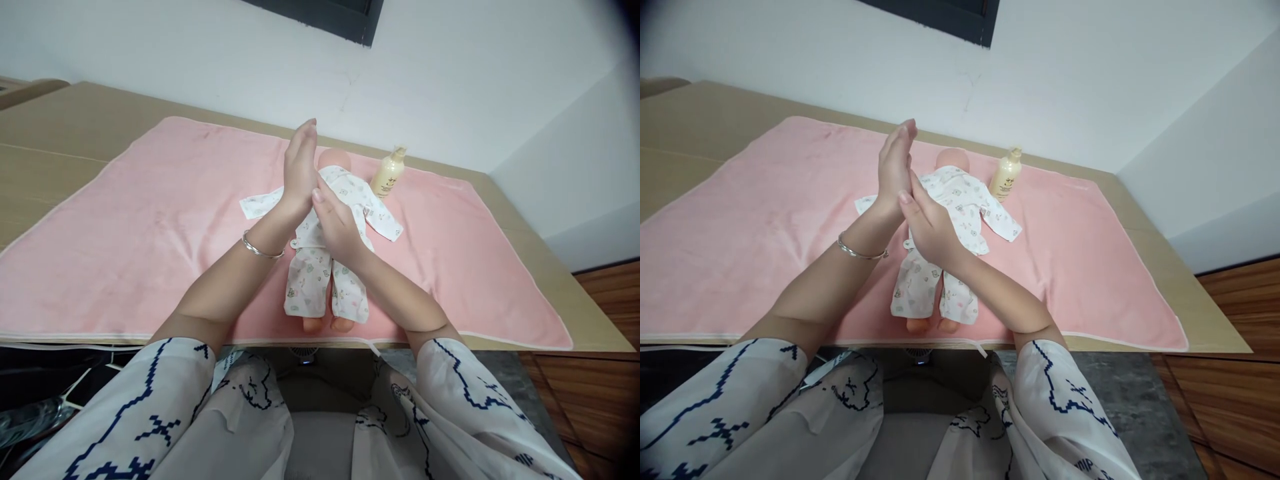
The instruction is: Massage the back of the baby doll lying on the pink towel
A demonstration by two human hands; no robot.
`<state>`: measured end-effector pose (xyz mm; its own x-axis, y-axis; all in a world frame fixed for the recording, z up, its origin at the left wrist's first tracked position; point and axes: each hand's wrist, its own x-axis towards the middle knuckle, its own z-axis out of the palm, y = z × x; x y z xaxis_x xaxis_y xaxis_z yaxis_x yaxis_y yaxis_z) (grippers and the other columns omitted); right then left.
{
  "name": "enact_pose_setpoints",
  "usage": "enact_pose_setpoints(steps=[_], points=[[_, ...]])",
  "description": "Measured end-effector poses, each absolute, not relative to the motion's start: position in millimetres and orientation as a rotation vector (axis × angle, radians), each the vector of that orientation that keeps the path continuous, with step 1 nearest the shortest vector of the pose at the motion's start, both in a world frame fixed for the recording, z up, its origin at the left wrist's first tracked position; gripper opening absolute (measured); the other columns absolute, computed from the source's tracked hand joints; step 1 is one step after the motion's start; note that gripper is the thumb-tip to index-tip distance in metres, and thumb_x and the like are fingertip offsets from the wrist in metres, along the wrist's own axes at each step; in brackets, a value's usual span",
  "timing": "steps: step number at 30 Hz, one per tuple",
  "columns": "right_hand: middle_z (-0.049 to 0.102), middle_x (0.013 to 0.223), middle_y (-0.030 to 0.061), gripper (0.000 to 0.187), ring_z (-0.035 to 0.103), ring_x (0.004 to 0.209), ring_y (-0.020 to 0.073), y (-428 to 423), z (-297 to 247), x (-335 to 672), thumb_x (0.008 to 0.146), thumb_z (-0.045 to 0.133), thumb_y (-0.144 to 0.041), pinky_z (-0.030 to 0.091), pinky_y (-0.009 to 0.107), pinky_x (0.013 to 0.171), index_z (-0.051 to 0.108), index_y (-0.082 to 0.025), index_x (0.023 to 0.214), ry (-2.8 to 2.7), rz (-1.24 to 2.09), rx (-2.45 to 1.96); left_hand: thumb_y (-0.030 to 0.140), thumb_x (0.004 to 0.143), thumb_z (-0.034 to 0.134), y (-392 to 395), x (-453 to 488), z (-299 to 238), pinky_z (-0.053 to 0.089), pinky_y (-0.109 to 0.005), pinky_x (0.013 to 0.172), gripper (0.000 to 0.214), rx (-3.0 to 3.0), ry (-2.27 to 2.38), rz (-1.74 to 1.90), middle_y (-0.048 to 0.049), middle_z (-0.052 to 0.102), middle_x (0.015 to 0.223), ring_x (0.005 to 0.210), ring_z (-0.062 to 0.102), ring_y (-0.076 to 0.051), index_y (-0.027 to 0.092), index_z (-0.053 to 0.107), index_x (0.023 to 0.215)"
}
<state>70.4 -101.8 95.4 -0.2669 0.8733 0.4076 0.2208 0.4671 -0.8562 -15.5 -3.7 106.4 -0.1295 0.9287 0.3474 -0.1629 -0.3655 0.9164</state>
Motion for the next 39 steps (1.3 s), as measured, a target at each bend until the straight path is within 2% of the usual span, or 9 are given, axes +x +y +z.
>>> enact_pose_setpoints(steps=[3, 7, 12, 17, 21, 24, 30, 33, 39], points=[[0.054, 0.147, -0.0018, 0.062, 0.042, 0.143, 0.0174, -77.8, 85.6, 76.6, 0.095, 0.033, -0.066, 0.033, 0.036, 0.123, 0.055, -0.025, 0.137, -1.666, 0.913, -0.854, 0.032, 0.104, 0.034, 9.3, -10.3, 90.9, 0.025, -0.038, 0.126, 0.031, 1.212, 1.052, 1.606, -0.0046, 0.043, 0.154, 0.146, 0.036, -0.016, 0.02, 0.045, 0.131], [0.061, 0.139, 0.0074, 0.072, 0.05, 0.138, 0.0216, -40.0, 77.1, 91.2, 0.095, 0.025, -0.068, 0.041, 0.044, 0.117, 0.049, -0.019, 0.141, -1.604, 0.98, -0.995, 0.044, 0.102, 0.037, 31.0, -6.0, 50.8, 0.027, -0.04, 0.124, 0.039, 1.215, 1.153, 1.651, -0.0056, 0.042, 0.155, 0.151, 0.027, -0.02, 0.027, 0.039, 0.137], [0.052, 0.148, 0.0065, 0.06, 0.046, 0.14, 0.0195, -5.7, 59.7, 110.5, 0.097, 0.031, -0.054, 0.035, 0.04, 0.12, 0.048, -0.02, 0.143, -1.794, 0.495, -1.246, 0.052, 0.097, 0.042, 44.3, -4.7, 4.0, 0.033, -0.041, 0.12, 0.044, 1.438, 1.211, 1.64, -0.009, 0.056, 0.144, 0.142, 0.045, -0.022, 0.027, 0.044, 0.133], [0.05, 0.15, 0.0047, 0.048, 0.034, 0.148, 0.0217, 26.1, 31.9, 136.5, 0.096, 0.036, -0.042, 0.019, 0.048, 0.126, 0.06, -0.022, 0.133, -2.121, 0.315, -1.345, 0.045, 0.099, 0.04, 45.0, -2.6, -8.8, 0.037, -0.042, 0.117, 0.037, 1.489, 1.225, 1.63, -0.0099, 0.069, 0.126, 0.129, 0.058, -0.021, 0.025, 0.047, 0.129], [0.043, 0.155, 0.01, 0.054, 0.032, 0.149, 0.0227, 41.4, 21.5, 155.7, 0.098, 0.03, -0.041, 0.021, 0.047, 0.125, 0.051, -0.016, 0.141, -2.057, 0.27, -1.446, 0.036, 0.098, 0.043, 45.4, -2.1, -8.5, 0.039, -0.042, 0.117, 0.032, 1.537, 1.246, 1.633, -0.01, 0.07, 0.124, 0.126, 0.06, -0.021, 0.024, 0.049, 0.127], [0.04, 0.156, 0.0153, 0.057, 0.032, 0.148, 0.0287, 35.9, 24.3, 150.9, 0.099, 0.026, -0.039, 0.022, 0.054, 0.122, 0.045, -0.01, 0.144, -2.02, 0.2, -1.59, 0.036, 0.097, 0.044, 44.4, -1.9, -8.9, 0.04, -0.042, 0.116, 0.03, 1.549, 1.253, 1.623, -0.0095, 0.07, 0.124, 0.125, 0.06, -0.022, 0.024, 0.053, 0.124], [0.039, 0.158, 0.0065, 0.054, 0.024, 0.151, 0.0285, 19.3, 39.2, 131.9, 0.096, 0.039, -0.043, 0.018, 0.05, 0.125, 0.049, -0.018, 0.143, -2.324, 0.234, -1.402, 0.055, 0.097, 0.039, 42.7, -3.1, -11.6, 0.038, -0.041, 0.117, 0.042, 1.527, 1.267, 1.653, -0.0081, 0.063, 0.136, 0.133, 0.055, -0.023, 0.026, 0.055, 0.124], [0.036, 0.16, 0.0032, 0.054, 0.023, 0.152, 0.0254, 29.3, 35.9, 145.3, 0.098, 0.034, -0.046, 0.016, 0.05, 0.125, 0.047, -0.022, 0.144, -2.283, 0.271, -1.387, 0.06, 0.096, 0.038, 42.0, -3.2, -11.2, 0.038, -0.04, 0.118, 0.05, 1.552, 1.273, 1.648, -0.0095, 0.062, 0.139, 0.135, 0.053, -0.024, 0.024, 0.056, 0.126], [0.046, 0.149, 0.0229, 0.061, 0.035, 0.143, 0.0395, 29.6, 24.8, 148.7, 0.098, 0.025, -0.047, 0.02, 0.067, 0.116, 0.053, -0.006, 0.134, -1.878, 0.128, -1.855, 0.058, 0.097, 0.037, 41.9, -1.7, -11.7, 0.042, -0.04, 0.114, 0.049, 1.572, 1.245, 1.639, -0.0102, 0.065, 0.132, 0.128, 0.059, -0.024, 0.024, 0.055, 0.126]])
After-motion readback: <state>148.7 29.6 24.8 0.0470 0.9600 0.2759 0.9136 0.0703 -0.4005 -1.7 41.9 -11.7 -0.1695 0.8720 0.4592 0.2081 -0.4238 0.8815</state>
